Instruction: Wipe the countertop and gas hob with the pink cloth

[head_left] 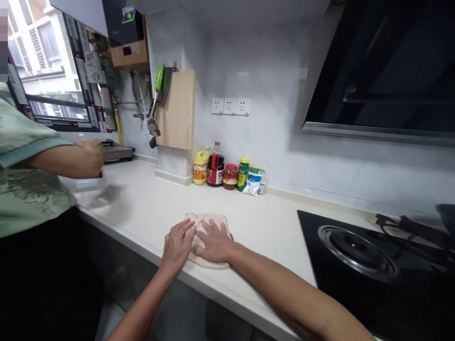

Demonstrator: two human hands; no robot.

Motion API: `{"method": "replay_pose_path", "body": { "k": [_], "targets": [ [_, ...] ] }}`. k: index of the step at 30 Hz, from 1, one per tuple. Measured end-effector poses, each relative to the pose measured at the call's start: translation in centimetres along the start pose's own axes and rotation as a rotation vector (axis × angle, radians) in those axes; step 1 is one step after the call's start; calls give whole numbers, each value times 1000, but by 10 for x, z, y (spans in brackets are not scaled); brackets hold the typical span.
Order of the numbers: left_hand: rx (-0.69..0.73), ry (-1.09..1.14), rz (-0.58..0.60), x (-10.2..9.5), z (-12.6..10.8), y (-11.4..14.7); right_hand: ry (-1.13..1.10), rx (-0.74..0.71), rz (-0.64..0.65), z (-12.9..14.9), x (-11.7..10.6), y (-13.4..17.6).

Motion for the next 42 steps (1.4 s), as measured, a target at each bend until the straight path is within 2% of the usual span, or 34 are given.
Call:
{"method": "replay_pose_path", "body": {
  "k": [3, 5, 7, 9, 12, 13, 16, 18, 22, 25, 27, 29, 31, 34, 38, 42],
  "targets": [
    [24, -69, 193, 11, -9, 4, -21, 12, 8, 6, 4, 49],
    [91, -154, 300, 22, -25, 13, -30, 49, -3, 1, 4, 80],
    [195, -232, 322, 32, -50, 26, -37, 81, -23, -8, 5, 107],
    [319, -262, 287, 42, -82, 41, -46, 102, -50, -16, 5, 132],
    [466, -207, 303, 58, -131, 62, -51, 129, -110, -28, 3, 167],
    [476, -183, 365, 65, -144, 68, -51, 135, -129, -32, 2, 179],
    [419, -203, 658, 87, -171, 86, -53, 122, -153, -42, -2, 220],
    [410, -289, 779, 94, -186, 95, -46, 130, -194, -52, -4, 254],
    [431, -455, 833, 96, -208, 103, 44, 235, -426, -91, -2, 348],
    [391, -481, 849, 102, -215, 104, 174, 372, -712, -132, 6, 439],
    [394, -458, 841, 111, -218, 104, 245, 495, -806, -157, 18, 492],
    [376, -431, 870, 123, -219, 102, 301, 553, -849, -171, 29, 526],
    [328, -424, 910, 138, -216, 96, 354, 562, -878, -174, 36, 539],
    [276, -463, 900, 160, -209, 76, 428, 561, -917, -165, 36, 535],
    [246, -508, 832, 193, -198, 37, 515, 580, -929, -154, 33, 526],
    [222, -563, 789, 237, -189, -6, 614, 547, -965, -147, 32, 527]
  ]
}}
Point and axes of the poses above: each hand's wrist, its own y-axis away from the middle knuckle, its own x-axis out of the palm, z = x × y, the point moved 6 cm from there along -y, towards the middle knuckle
